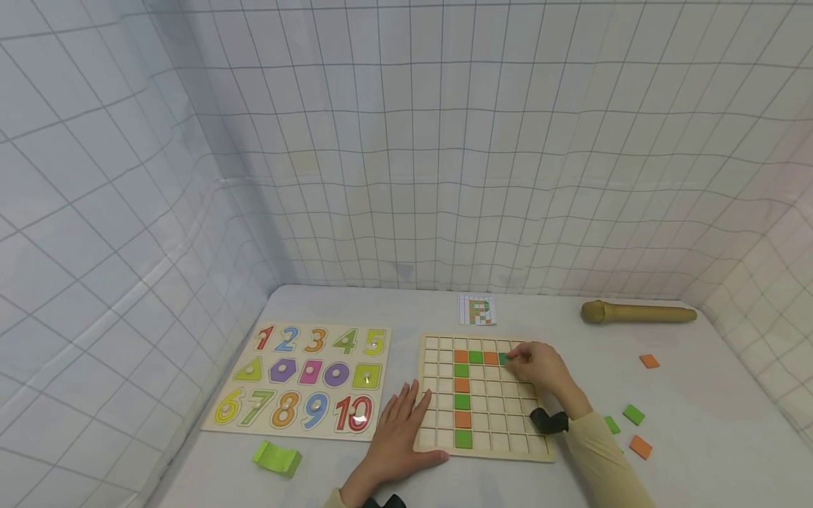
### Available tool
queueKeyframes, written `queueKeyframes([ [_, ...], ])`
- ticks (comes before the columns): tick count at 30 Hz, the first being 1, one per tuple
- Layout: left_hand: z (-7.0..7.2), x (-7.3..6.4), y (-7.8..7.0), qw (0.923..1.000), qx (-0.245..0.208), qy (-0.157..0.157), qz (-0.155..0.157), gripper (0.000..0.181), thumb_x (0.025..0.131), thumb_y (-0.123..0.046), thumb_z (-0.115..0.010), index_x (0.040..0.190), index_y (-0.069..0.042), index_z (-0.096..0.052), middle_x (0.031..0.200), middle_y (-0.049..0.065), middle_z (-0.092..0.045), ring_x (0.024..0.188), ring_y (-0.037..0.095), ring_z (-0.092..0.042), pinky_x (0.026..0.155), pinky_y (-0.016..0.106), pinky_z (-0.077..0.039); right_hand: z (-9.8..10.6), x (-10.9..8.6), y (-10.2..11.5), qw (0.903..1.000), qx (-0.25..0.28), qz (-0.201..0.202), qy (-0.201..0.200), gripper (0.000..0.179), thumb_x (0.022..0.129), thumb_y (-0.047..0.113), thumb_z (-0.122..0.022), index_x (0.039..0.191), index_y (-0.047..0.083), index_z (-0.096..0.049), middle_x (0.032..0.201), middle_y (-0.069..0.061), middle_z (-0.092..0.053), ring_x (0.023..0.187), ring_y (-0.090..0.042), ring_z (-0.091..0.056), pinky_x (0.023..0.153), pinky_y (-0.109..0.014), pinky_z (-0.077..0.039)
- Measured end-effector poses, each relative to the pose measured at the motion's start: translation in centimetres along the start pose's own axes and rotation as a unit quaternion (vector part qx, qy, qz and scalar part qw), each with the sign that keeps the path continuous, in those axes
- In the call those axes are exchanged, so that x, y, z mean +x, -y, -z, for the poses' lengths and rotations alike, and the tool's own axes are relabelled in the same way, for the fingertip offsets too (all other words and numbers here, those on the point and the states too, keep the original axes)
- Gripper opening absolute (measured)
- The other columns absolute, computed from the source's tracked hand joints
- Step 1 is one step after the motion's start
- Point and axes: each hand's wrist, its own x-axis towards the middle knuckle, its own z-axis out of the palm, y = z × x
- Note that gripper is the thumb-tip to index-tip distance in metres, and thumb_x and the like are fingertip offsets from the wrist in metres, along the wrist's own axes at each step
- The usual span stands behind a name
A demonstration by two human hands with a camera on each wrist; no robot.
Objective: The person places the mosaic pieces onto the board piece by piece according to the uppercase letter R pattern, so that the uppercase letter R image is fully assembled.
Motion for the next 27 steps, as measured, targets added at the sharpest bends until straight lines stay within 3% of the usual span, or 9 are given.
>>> queueKeyframes([
  [6, 0.1, 0.0, -0.1, 1.0000, -0.002, 0.002, 0.003, 0.097, 0.078, -0.064, -0.062, 0.148, -0.005, -0.032, 0.155, 0.017, -0.018, 0.142, 0.033, -0.011, 0.111, 0.049, -0.013, 0.2, -0.4, -0.1, 0.9994, -0.002, 0.029, 0.018, 0.020, 0.082, 0.010, -0.072, 0.100, 0.000, -0.071, 0.069, 0.001, -0.051, 0.064, -0.016, -0.044, 0.054, -0.030, -0.038],
  [15, 0.0, 0.0, 0.0, 1.0000, -0.003, 0.000, 0.001, 0.096, 0.078, -0.064, -0.063, 0.148, -0.006, -0.032, 0.155, 0.017, -0.018, 0.142, 0.033, -0.011, 0.111, 0.048, -0.012, 0.1, -0.5, -0.7, 0.9969, -0.020, 0.070, 0.030, 0.028, 0.085, 0.012, -0.071, 0.109, -0.002, -0.069, 0.069, 0.002, -0.053, 0.064, -0.014, -0.044, 0.055, -0.028, -0.038],
  [20, -0.1, 0.0, 0.1, 1.0000, -0.002, 0.000, 0.001, 0.096, 0.078, -0.064, -0.062, 0.148, -0.006, -0.032, 0.155, 0.017, -0.018, 0.142, 0.032, -0.011, 0.111, 0.048, -0.012, 0.1, -0.8, -0.9, 0.9942, -0.025, 0.105, 0.003, 0.030, 0.086, 0.015, -0.071, 0.110, -0.002, -0.068, 0.074, 0.003, -0.056, 0.068, -0.014, -0.046, 0.059, -0.029, -0.041],
  [27, -0.1, 0.1, 0.1, 1.0000, -0.002, 0.002, 0.000, 0.097, 0.078, -0.065, -0.062, 0.148, -0.006, -0.031, 0.155, 0.017, -0.017, 0.142, 0.033, -0.011, 0.111, 0.049, -0.012, 1.2, -2.2, -1.2, 0.9931, -0.002, 0.095, -0.069, 0.031, 0.090, 0.020, -0.067, 0.115, 0.000, -0.066, 0.094, -0.006, -0.063, 0.087, -0.024, -0.057, 0.072, -0.041, -0.047],
])
